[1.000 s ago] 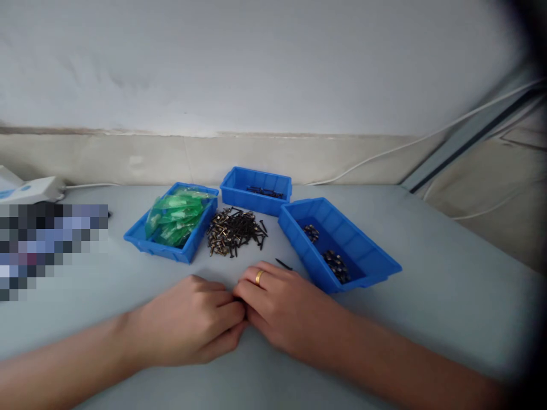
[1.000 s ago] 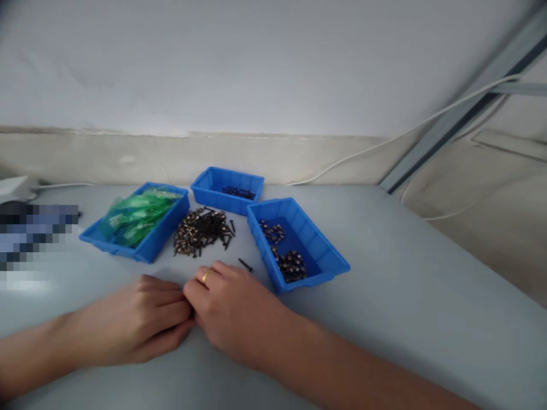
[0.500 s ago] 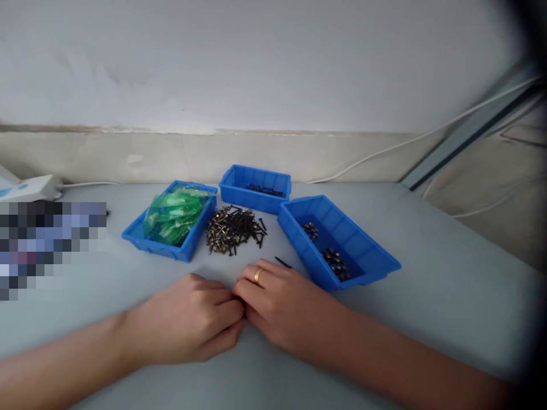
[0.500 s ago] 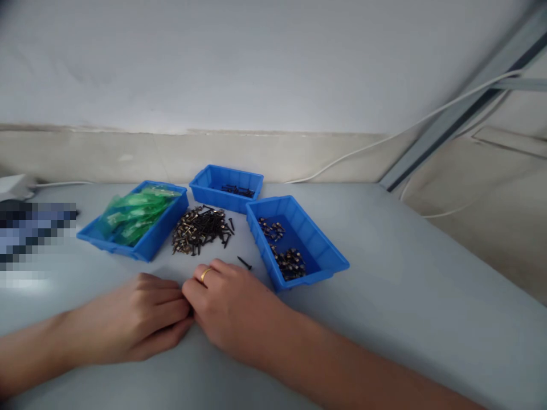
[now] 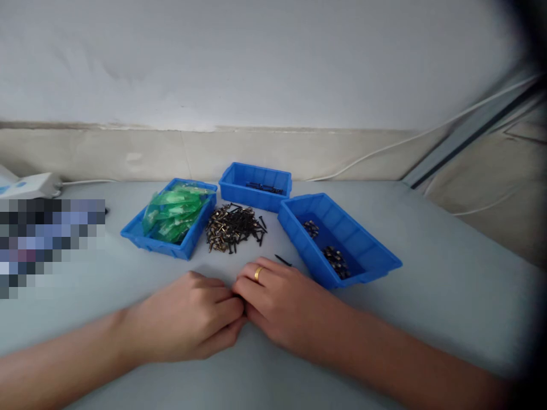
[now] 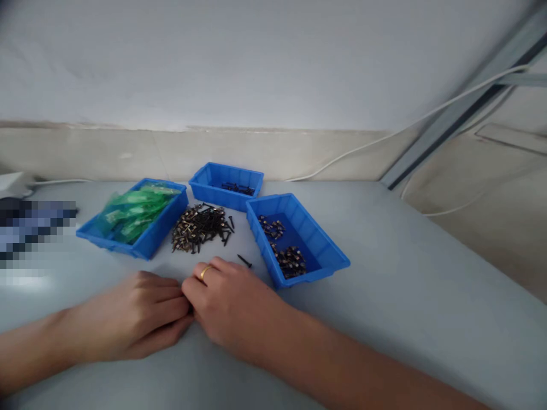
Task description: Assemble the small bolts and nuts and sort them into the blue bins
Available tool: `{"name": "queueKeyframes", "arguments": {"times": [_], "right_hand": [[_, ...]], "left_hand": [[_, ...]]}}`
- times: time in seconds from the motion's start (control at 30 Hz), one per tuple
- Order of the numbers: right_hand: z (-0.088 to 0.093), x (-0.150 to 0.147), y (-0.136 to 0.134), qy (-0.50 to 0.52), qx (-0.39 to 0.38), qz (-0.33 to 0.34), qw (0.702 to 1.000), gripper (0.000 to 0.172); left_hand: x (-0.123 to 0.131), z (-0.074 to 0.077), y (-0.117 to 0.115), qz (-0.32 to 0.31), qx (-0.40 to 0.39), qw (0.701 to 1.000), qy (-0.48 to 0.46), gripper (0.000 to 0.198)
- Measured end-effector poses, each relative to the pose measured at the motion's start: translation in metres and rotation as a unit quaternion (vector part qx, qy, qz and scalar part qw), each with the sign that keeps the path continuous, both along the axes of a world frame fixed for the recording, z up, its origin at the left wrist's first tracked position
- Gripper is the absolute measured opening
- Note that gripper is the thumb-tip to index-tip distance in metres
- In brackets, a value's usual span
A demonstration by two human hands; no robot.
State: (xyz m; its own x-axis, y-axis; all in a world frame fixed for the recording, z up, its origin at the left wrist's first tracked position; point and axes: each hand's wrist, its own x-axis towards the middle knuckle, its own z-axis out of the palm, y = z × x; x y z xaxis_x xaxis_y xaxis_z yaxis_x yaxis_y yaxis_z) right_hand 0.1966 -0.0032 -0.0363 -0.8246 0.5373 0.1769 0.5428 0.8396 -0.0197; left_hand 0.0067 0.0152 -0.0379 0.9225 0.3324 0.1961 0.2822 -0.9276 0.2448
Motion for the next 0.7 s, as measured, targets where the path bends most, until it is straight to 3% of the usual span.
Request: {"name": "queueKeyframes", "arguments": {"times": [0.7], "right_hand": [[-0.0002, -0.0011, 0.0006, 0.015, 0.0, -0.008, 1.0, 0.006]], "left_hand": [[-0.0007, -0.0016, 0.0017, 0.0, 0.002, 1.0, -0.002, 0.034]]}}
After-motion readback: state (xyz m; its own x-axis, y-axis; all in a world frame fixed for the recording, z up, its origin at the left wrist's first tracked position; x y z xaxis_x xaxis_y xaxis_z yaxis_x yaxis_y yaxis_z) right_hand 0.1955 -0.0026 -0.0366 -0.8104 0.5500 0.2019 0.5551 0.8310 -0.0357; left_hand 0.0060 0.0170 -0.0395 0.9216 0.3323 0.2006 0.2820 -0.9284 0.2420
